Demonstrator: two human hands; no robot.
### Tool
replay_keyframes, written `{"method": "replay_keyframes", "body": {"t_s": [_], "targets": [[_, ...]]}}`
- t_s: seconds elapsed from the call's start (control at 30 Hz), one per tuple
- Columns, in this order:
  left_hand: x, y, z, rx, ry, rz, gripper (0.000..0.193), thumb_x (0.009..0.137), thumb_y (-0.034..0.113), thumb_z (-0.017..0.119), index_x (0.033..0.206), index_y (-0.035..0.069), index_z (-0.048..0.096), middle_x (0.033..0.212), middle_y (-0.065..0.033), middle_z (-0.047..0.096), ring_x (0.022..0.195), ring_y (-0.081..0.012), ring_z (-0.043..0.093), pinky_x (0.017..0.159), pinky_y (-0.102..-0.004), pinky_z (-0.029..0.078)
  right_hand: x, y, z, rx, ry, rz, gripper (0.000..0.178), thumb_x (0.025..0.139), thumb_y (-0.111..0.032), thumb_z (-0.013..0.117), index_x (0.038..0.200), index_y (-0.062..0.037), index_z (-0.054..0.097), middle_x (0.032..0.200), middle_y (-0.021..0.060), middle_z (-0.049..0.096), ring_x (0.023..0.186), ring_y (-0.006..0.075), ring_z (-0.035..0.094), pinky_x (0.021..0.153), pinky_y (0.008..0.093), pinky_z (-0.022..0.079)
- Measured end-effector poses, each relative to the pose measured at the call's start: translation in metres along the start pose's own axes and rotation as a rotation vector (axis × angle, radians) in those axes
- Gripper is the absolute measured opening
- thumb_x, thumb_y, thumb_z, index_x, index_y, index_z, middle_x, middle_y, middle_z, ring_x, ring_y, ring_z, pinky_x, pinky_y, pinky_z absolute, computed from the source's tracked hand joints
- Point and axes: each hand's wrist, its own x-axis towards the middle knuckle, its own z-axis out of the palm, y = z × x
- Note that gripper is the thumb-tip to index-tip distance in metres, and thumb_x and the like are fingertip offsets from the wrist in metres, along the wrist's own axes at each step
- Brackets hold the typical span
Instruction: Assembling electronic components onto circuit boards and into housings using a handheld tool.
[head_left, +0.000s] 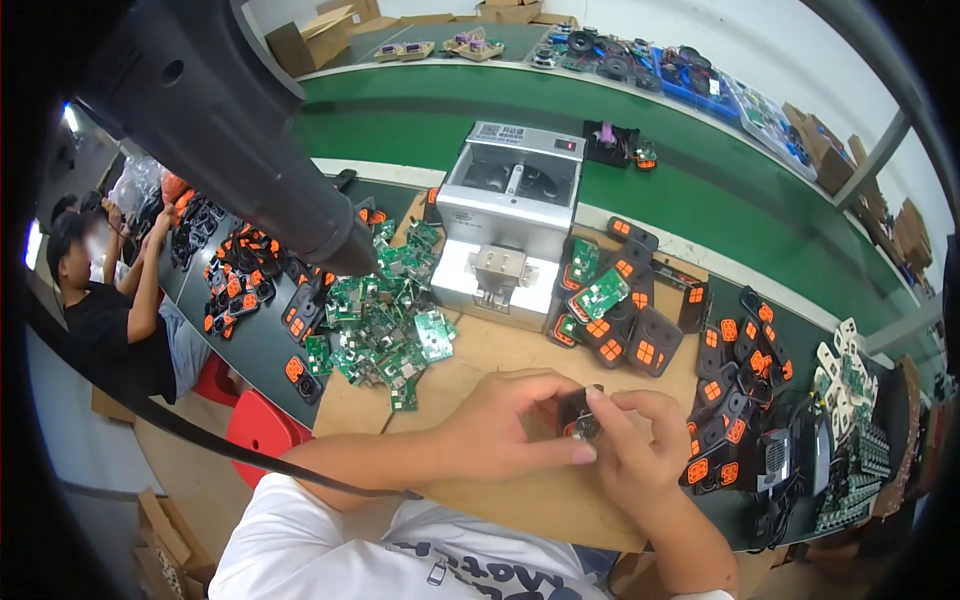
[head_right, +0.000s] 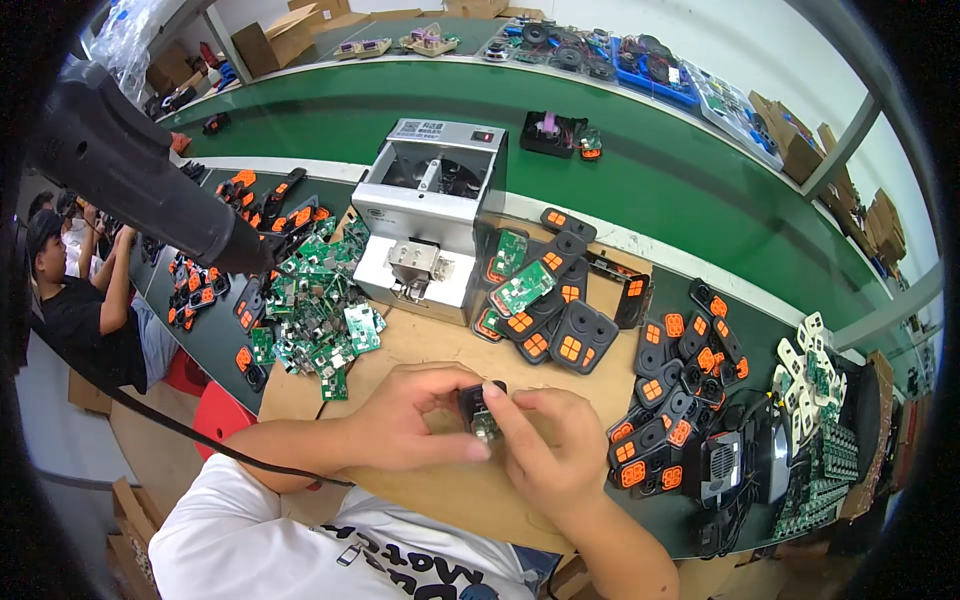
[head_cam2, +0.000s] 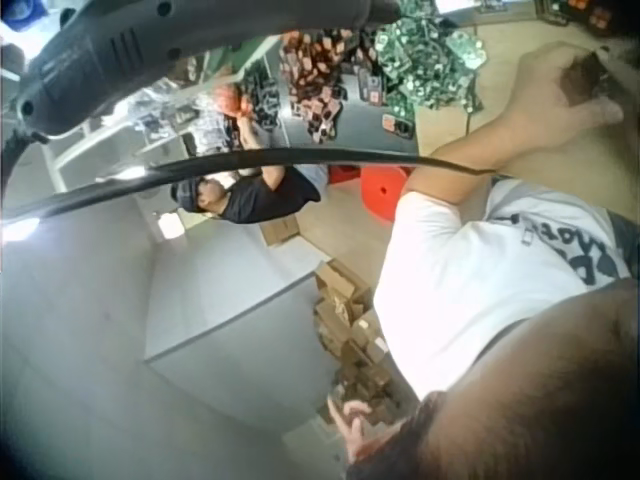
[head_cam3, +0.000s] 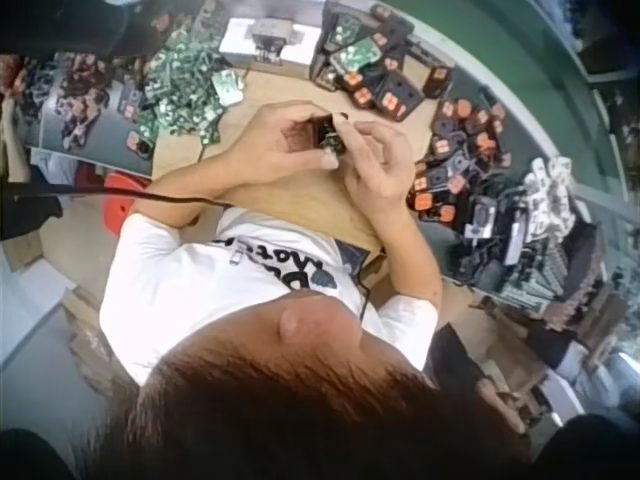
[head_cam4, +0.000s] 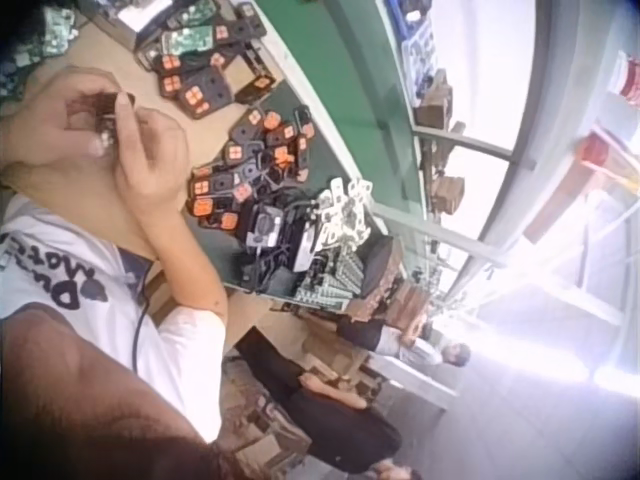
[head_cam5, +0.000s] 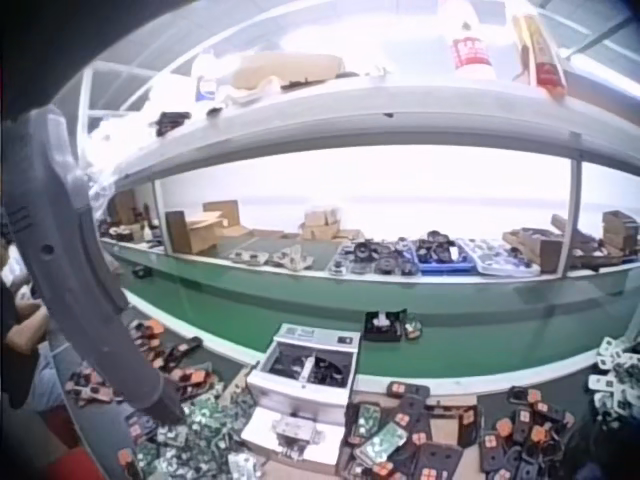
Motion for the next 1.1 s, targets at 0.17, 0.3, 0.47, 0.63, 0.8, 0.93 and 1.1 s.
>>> {"method": "replay_keyframes", "body": {"t_s": [0.17,0.3,0.47,0.63,0.8,0.93,1.1], "targets": [[-0.001,-0.005,0.002,0.112,0.043,0.026,0.039,0.08,0.016,0.077,0.113,0.001,0.065,0.092,-0.0094,0.066,0.08,-0.0172,0.065,0.073,-0.0288,0.053,-0.004,-0.005,-0.003,0.263,-0.024,0.206,0.04,0.076,0.008,0.063,0.114,-0.0051,0.068,0.098,0.0145,0.061,0.083,0.0219,0.063,0.072,0.0317,0.052],[-0.002,0.001,-0.003,0.305,0.016,0.083,0.038,0.078,0.016,0.078,0.111,0.002,0.066,0.094,-0.0086,0.067,0.081,-0.019,0.066,0.073,-0.0289,0.053,0.003,-0.007,-0.008,1.035,0.067,0.709,0.031,0.081,0.003,0.067,0.112,0.0025,0.067,0.103,0.0137,0.063,0.093,0.0193,0.063,0.082,0.0295,0.051],[-0.004,-0.007,-0.007,0.415,0.147,0.411,0.041,0.072,0.016,0.083,0.108,0.004,0.069,0.091,-0.0073,0.069,0.081,-0.0194,0.068,0.07,-0.03,0.054,0.008,0.01,-0.02,0.648,-0.187,0.212,0.042,0.072,-0.011,0.083,0.109,0.0008,0.068,0.099,0.012,0.066,0.087,0.0205,0.065,0.077,0.0294,0.053],[-0.003,-0.007,-0.009,0.277,0.142,0.506,0.037,0.067,0.015,0.086,0.099,0.005,0.07,0.085,-0.0087,0.068,0.076,-0.0206,0.067,0.064,-0.0301,0.053,0.003,-0.003,-0.017,0.41,-0.128,0.034,0.038,0.068,-0.015,0.085,0.1,-0.0017,0.069,0.096,0.0114,0.068,0.082,0.0228,0.066,0.07,0.0299,0.053],[0.004,-0.015,-0.005,0.221,0.114,0.366,0.034,0.065,0.017,0.089,0.09,0.004,0.069,0.078,-0.0085,0.067,0.066,-0.018,0.064,0.057,-0.0274,0.048,-0.008,-0.008,-0.013,0.354,-0.064,0.23,0.031,0.078,-0.012,0.077,0.103,-0.0021,0.062,0.091,0.0117,0.066,0.077,0.0259,0.065,0.064,0.0344,0.051],[-0.01,-0.037,-0.009,0.024,0.225,0.168,0.025,0.073,0.003,0.081,0.084,0.0,0.059,0.08,-0.0064,0.062,0.07,-0.0119,0.059,0.061,-0.0258,0.048,-0.011,-0.002,0.015,0.446,0.011,0.237,0.023,0.083,-0.014,0.07,0.099,-0.0021,0.06,0.088,0.0129,0.063,0.077,0.03,0.063,0.064,0.0363,0.05],[0.004,-0.032,-0.005,0.282,0.407,0.352,0.022,0.077,0.006,0.073,0.09,0.002,0.056,0.083,-0.0044,0.054,0.074,-0.0128,0.055,0.068,-0.0233,0.046,-0.022,0.012,0.022,1.007,0.059,0.545,0.022,0.095,-0.02,0.06,0.107,-0.0044,0.051,0.092,0.0033,0.057,0.077,0.0144,0.059,0.064,0.0314,0.049]]}}
